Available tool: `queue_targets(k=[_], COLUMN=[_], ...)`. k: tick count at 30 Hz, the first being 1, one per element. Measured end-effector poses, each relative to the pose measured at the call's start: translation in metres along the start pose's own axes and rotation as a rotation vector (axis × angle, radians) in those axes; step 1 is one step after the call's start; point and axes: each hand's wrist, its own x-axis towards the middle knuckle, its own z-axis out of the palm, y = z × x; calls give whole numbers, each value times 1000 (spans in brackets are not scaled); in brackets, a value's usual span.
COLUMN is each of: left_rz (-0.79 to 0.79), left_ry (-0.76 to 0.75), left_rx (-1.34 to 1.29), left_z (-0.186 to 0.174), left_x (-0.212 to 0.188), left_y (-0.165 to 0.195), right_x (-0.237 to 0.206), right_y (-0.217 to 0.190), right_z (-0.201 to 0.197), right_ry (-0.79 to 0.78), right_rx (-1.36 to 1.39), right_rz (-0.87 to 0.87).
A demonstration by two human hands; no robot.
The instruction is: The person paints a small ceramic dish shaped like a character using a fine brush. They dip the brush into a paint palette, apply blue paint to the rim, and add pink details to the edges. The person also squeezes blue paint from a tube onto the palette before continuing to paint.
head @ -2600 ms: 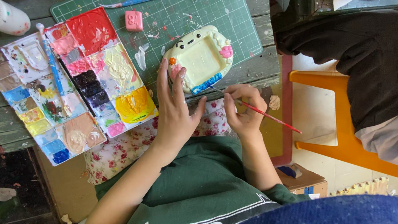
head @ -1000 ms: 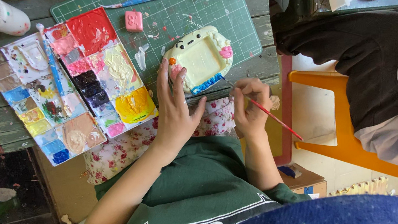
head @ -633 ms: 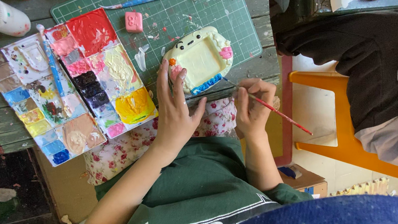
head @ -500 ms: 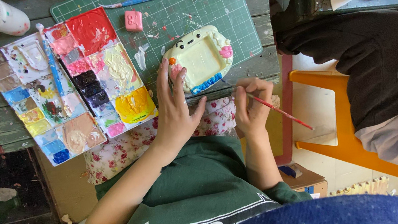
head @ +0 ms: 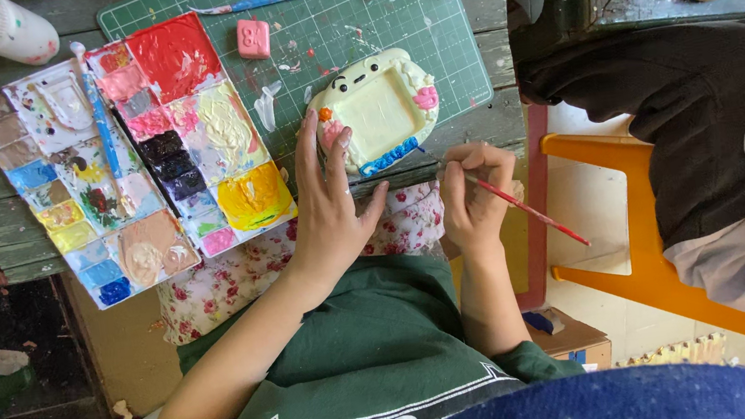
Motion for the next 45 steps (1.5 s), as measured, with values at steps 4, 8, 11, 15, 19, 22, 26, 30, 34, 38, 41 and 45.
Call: queue_targets(k=[4,8,11,15,19,22,26,30,34,38,41,45], left_rz=[-15,3,-13,-16,-17,-18,-1,-10,-13,-6,3,0], left_ry=[-13,-2,-17,-18,-21,-23,-17,-13,-12,-18,-14,-17], left_rx=[-11,-16,-13,-8,-7,-8,-16,-17,-14,-15,-17,-13], left_z=[-1,-1,-2,-1,0,0,-1,-1,0,1,0,0], left_x=[-1,0,0,0,0,0,-1,-2,-2,-2,-2,-2], left_y=[0,0,0,0,0,0,-1,-2,-2,-2,-2,-2], right_x=[3,7,10,16,20,24,25,26,26,26,23,19], right_y=[-5,-9,-13,-21,-29,-31,-33,-35,-37,-37,-37,-31], right_z=[1,2,3,3,2,3,3,4,3,3,1,-1], right_ry=[-79,-57,-67,-86,-128,-122,-133,-146,-159,-137,-130,-132], right_rx=[-133,-146,-191,-231,-227,-338,-285,-310,-280,-314,-321,-314], right_rz=[-78,-51,-52,-55,-64,-163,-90,-90,-56,-73,-56,-75])
